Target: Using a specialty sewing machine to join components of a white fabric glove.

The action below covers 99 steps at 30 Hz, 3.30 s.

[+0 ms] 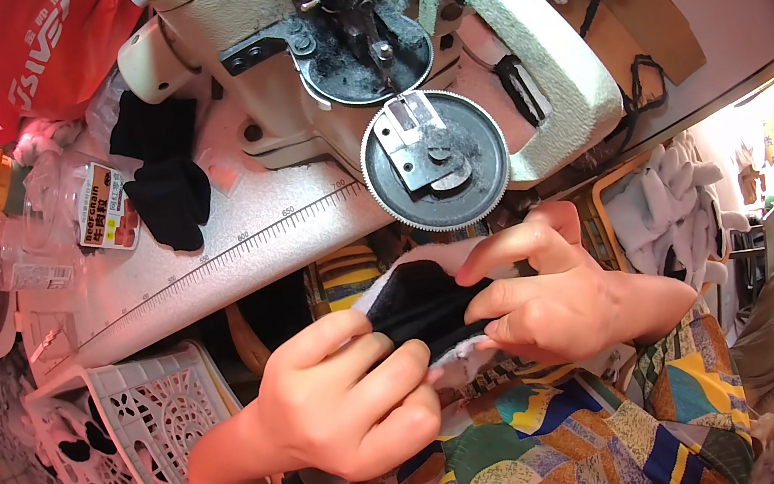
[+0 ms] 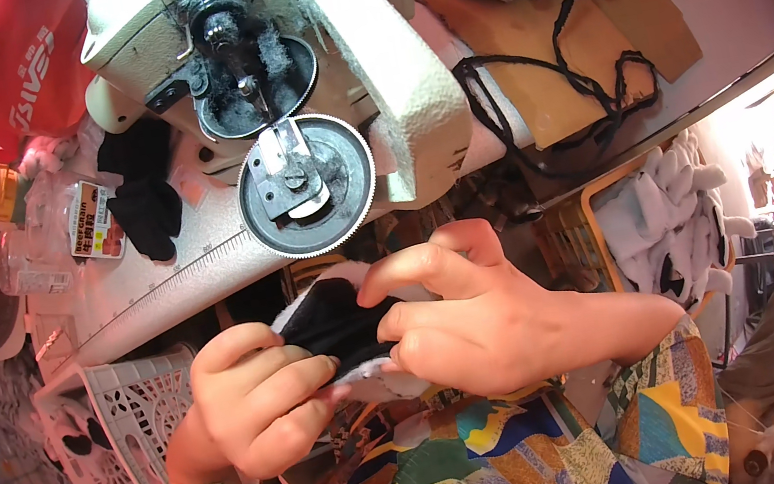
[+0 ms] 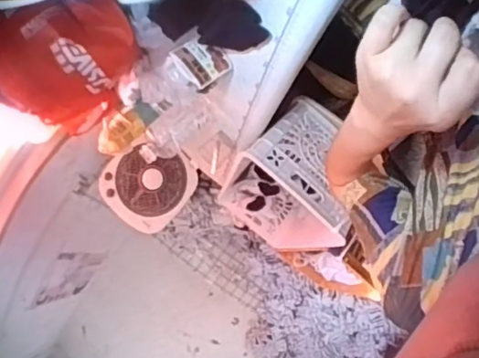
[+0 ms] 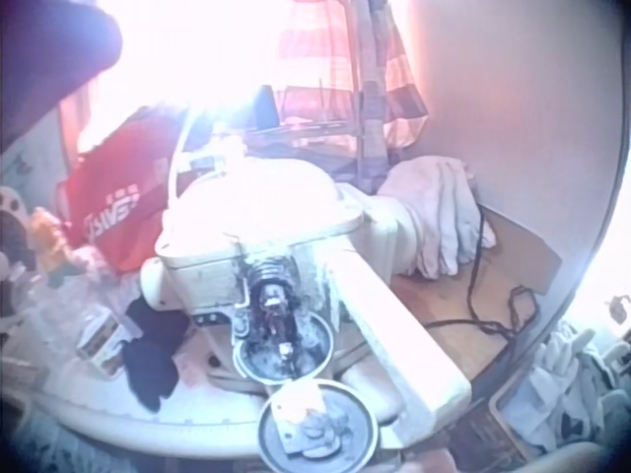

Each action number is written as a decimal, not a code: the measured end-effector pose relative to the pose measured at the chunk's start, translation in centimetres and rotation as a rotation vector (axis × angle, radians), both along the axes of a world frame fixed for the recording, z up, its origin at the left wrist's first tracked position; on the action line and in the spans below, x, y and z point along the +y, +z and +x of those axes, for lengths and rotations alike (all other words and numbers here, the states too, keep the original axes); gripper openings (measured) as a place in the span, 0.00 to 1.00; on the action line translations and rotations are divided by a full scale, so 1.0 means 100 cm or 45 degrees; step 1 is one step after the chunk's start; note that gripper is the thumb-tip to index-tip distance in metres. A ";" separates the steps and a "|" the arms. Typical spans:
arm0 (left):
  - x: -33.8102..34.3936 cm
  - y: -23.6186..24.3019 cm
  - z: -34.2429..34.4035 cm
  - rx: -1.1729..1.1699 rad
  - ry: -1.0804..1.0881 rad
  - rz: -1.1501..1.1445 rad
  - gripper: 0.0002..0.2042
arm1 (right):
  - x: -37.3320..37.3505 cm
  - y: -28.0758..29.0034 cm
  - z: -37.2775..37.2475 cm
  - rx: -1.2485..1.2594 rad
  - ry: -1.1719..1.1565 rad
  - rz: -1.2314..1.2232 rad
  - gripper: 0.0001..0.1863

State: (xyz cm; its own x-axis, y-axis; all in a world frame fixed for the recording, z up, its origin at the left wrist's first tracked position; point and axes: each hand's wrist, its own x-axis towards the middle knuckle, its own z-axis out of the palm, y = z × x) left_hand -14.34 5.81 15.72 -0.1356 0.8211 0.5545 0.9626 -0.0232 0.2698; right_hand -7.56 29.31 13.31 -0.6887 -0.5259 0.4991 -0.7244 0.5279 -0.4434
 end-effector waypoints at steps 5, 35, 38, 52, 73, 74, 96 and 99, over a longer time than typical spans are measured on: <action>0.013 -0.010 -0.003 -0.444 0.141 0.017 0.11 | 0.000 -0.008 -0.002 0.010 -0.027 -0.065 0.12; 0.031 0.019 -0.075 0.237 0.490 0.348 0.14 | 0.020 0.021 -0.087 -0.415 -0.398 -0.882 0.09; 0.029 0.016 -0.076 0.205 0.480 0.386 0.15 | 0.019 0.025 -0.089 -0.446 -0.402 -0.854 0.09; 0.022 0.013 -0.067 0.327 0.600 0.250 0.11 | -0.037 -0.012 -0.047 0.529 -0.620 -1.776 0.16; -0.018 0.015 -0.097 -0.183 0.348 0.283 0.12 | -0.047 -0.067 -0.018 -0.580 -0.615 -0.752 0.18; -0.016 0.015 -0.096 -0.122 0.355 0.292 0.12 | -0.046 -0.066 -0.017 -0.582 -0.625 -0.768 0.18; 0.004 0.030 -0.082 -0.573 0.120 0.180 0.05 | -0.009 -0.071 -0.027 -0.493 -0.411 -0.825 0.35; 0.002 0.020 -0.083 -0.680 0.149 0.293 0.04 | -0.019 -0.065 -0.028 -0.642 -0.399 -1.207 0.17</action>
